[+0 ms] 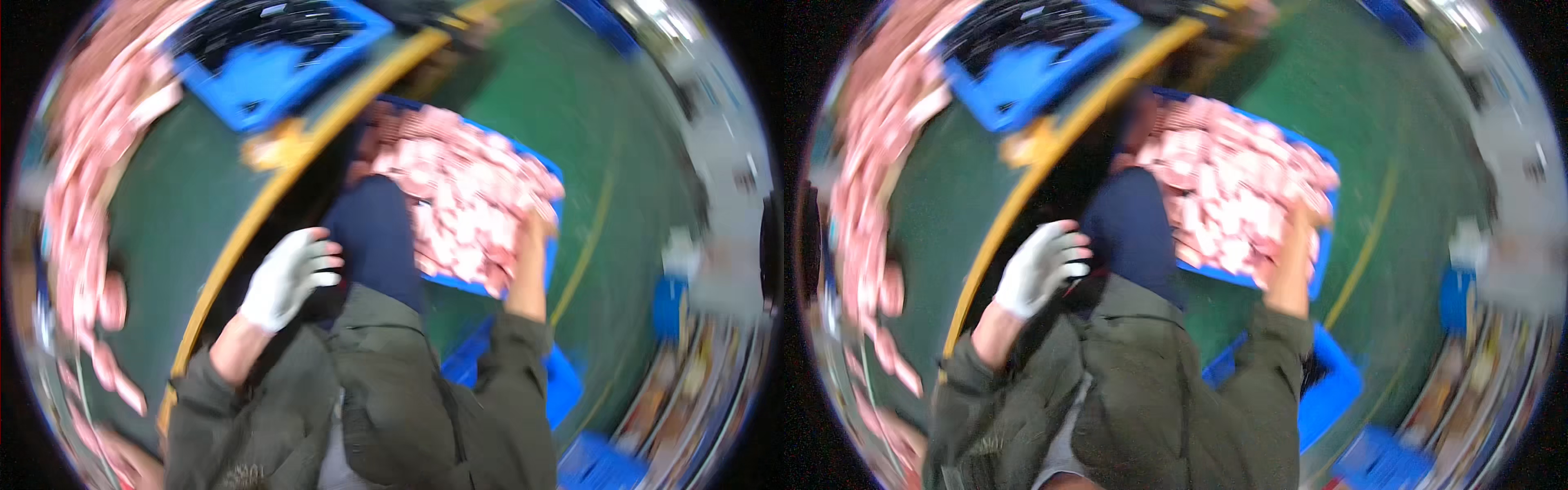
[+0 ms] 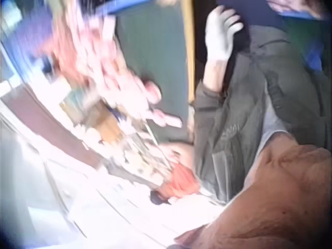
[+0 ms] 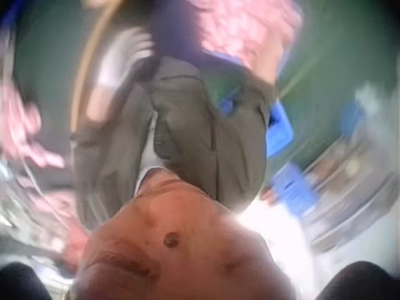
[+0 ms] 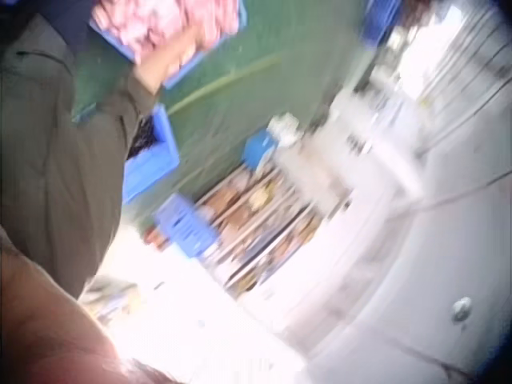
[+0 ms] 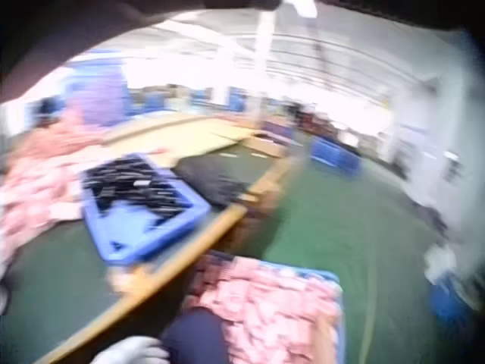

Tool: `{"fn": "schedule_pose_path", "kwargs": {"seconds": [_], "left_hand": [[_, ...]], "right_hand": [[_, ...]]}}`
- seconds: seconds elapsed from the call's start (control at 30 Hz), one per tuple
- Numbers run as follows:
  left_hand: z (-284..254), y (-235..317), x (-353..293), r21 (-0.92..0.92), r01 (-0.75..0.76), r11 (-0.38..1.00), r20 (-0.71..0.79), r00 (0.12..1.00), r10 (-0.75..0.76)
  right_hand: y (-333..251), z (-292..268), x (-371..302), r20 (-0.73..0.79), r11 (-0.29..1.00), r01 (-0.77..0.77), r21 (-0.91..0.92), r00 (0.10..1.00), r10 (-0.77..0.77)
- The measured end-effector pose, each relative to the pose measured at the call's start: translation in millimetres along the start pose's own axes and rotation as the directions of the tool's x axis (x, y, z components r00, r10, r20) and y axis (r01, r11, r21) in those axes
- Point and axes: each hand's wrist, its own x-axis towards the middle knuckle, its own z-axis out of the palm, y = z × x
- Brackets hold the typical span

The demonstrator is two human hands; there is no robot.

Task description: The person assembles mini handheld fans by taking fan bodies from the table, attaching black clips to them by hand, and placing the assembled fans into a blue bin.

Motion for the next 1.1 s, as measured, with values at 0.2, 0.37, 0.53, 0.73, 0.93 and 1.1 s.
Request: {"fn": "schedule_pose_path", "kwargs": {"seconds": [0.2,0.37,0.53,0.73,0.93,1.1], "left_hand": [[-15,12,-36,0.514,-0.065,0.855,-0.186,0.965,0.184],[-39,50,-120,0.953,-0.302,0.021,0.131,0.476,0.870],[-111,130,-205,0.793,0.520,-0.318,0.288,0.141,0.947],[-242,161,-266,0.734,0.661,-0.153,-0.049,0.276,0.960],[-252,166,-249,0.673,0.665,-0.323,0.137,0.318,0.938],[-173,141,-225,0.709,0.529,-0.466,0.227,0.454,0.862]], "right_hand": [[-46,49,-148,0.365,0.993,0.038,0.108,0.928,-0.075],[-132,93,-187,0.470,0.923,0.382,0.043,0.808,-0.356],[-234,172,-307,0.570,0.828,0.490,0.273,0.611,-0.549],[-308,238,-427,0.668,0.375,0.804,0.462,-0.037,-0.743],[-287,349,-480,0.666,-0.008,0.873,0.488,-0.379,-0.642],[-278,402,-497,0.741,-0.311,0.878,0.364,-0.475,-0.474]]}}
